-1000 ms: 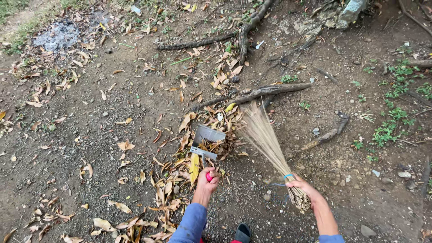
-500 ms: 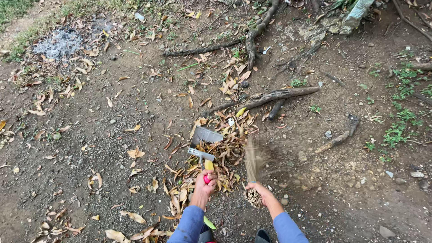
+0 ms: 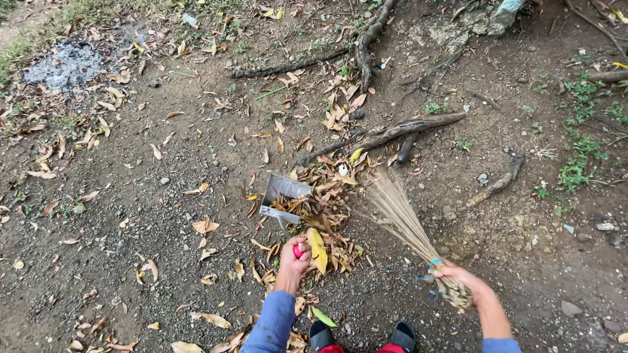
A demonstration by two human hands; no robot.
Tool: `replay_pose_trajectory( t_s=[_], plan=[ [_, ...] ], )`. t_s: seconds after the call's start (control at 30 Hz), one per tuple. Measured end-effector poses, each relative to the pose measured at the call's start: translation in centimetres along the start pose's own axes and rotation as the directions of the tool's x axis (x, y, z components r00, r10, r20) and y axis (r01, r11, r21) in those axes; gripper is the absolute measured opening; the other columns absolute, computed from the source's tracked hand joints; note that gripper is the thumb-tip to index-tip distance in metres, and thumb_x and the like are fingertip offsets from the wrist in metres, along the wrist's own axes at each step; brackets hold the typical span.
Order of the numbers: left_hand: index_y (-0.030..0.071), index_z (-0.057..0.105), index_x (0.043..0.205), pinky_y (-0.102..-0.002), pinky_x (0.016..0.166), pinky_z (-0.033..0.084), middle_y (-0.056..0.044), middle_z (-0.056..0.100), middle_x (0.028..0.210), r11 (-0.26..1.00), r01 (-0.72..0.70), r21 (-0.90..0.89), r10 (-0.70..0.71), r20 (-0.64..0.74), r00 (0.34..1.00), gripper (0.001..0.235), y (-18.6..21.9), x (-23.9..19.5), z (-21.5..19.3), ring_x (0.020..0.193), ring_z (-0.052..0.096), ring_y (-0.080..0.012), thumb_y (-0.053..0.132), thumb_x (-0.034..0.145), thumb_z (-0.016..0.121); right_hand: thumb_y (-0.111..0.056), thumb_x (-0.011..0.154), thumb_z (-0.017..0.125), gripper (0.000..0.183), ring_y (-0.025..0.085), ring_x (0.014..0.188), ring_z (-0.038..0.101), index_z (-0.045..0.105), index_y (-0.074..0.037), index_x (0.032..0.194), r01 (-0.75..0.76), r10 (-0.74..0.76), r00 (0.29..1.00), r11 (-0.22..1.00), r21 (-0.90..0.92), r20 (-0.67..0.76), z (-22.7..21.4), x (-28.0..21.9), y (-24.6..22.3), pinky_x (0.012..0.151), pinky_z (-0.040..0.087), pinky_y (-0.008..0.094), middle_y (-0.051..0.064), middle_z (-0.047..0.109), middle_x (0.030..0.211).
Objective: The person sweeps dry leaves on a dirt path using a traditional broom and a metal dustpan. They gather the leaves into piles and sweep them into the dustpan, moving along the path to clear different sections.
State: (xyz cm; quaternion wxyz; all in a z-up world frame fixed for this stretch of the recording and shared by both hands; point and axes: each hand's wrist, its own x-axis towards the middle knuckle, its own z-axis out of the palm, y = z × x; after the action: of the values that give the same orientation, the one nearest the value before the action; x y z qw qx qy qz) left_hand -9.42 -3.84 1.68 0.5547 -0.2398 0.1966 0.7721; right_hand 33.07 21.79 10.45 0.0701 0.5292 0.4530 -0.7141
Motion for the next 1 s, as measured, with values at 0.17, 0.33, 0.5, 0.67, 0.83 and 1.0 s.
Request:
replay_pose_trajectory(
  t_s=[0.17, 0.33, 0.5, 0.67, 0.83, 1.0],
  plan=[
    [0.012, 0.046, 0.078, -0.024, 0.032, 0.027, 0.001, 0.048, 0.058, 1.000, -0.003, -0.019, 0.003, -0.021, 1.000, 0.017, 0.9, -0.2, -0.6, 0.043, 0.044, -0.0097, 0.001, 0.085, 0.057, -0.017, 0.072, 0.077, 0.045, 0.030, 0.072, 0.068, 0.055, -0.007, 0.110, -0.073, 0.080, 0.996, 0.987, 0.141, -0.045, 8.1, 4.9, -0.6, 0.061, 0.063, 0.041, 0.016, 0.065, 0.091],
    [0.010, 0.048, 0.080, -0.024, 0.030, 0.026, 0.002, 0.047, 0.057, 0.999, 0.044, -0.021, -0.044, -0.037, 0.998, 0.014, 1.0, -0.2, -1.0, 0.041, 0.041, -0.0099, 0.002, 0.084, 0.059, -0.027, 0.077, 0.077, 0.041, 0.024, 0.068, 0.071, 0.059, -0.006, 0.107, -0.177, 0.176, 0.970, 0.984, -0.010, 0.167, 17.8, 8.7, 0.2, 0.061, 0.062, 0.034, 0.010, 0.070, 0.082],
    [0.012, 0.044, 0.076, -0.024, 0.030, 0.025, 0.002, 0.047, 0.057, 0.995, 0.080, -0.063, -0.083, -0.052, 0.995, 0.021, 0.8, 0.3, -1.0, 0.041, 0.041, -0.0089, 0.003, 0.086, 0.060, -0.035, 0.082, 0.080, 0.043, 0.018, 0.049, 0.059, 0.057, -0.007, 0.105, -0.080, 0.070, 0.945, 0.997, 0.018, 0.321, 17.8, 8.0, 1.1, 0.040, 0.051, 0.029, 0.008, 0.063, 0.072],
    [0.012, 0.046, 0.075, -0.023, 0.032, 0.025, 0.002, 0.047, 0.058, 0.999, 0.013, -0.048, -0.014, -0.036, 0.999, 0.018, 0.8, 1.2, -0.4, 0.042, 0.042, -0.0095, 0.002, 0.085, 0.056, -0.032, 0.085, 0.078, 0.048, 0.020, 0.044, 0.058, 0.057, 0.001, 0.113, -0.114, 0.084, 0.966, 0.988, 0.109, 0.245, 7.5, 3.2, 0.2, 0.034, 0.048, 0.029, 0.011, 0.064, 0.069],
    [0.011, 0.047, 0.075, -0.025, 0.032, 0.024, 0.002, 0.047, 0.058, 1.000, -0.013, 0.014, 0.013, -0.061, 0.998, 0.016, 0.9, 2.7, 0.8, 0.042, 0.042, -0.0104, 0.002, 0.085, 0.056, -0.036, 0.072, 0.079, 0.089, 0.023, 0.055, 0.065, 0.039, -0.028, 0.152, 0.021, -0.028, 0.994, 0.998, 0.065, 0.108, -1.1, -0.5, -2.0, 0.042, 0.052, 0.033, 0.016, 0.069, 0.084],
    [0.011, 0.046, 0.075, -0.025, 0.033, 0.025, 0.002, 0.046, 0.058, 0.999, 0.031, -0.025, -0.033, -0.053, 0.998, 0.019, -0.3, 4.4, 2.2, 0.043, 0.041, -0.0102, 0.004, 0.086, 0.058, -0.031, 0.062, 0.082, 0.113, 0.034, 0.124, 0.060, 0.032, -0.014, 0.162, 0.222, -0.245, 0.961, 0.960, -0.169, -0.131, -4.0, 3.2, -6.8, 0.100, 0.050, 0.044, 0.020, 0.058, 0.144]
  ],
)
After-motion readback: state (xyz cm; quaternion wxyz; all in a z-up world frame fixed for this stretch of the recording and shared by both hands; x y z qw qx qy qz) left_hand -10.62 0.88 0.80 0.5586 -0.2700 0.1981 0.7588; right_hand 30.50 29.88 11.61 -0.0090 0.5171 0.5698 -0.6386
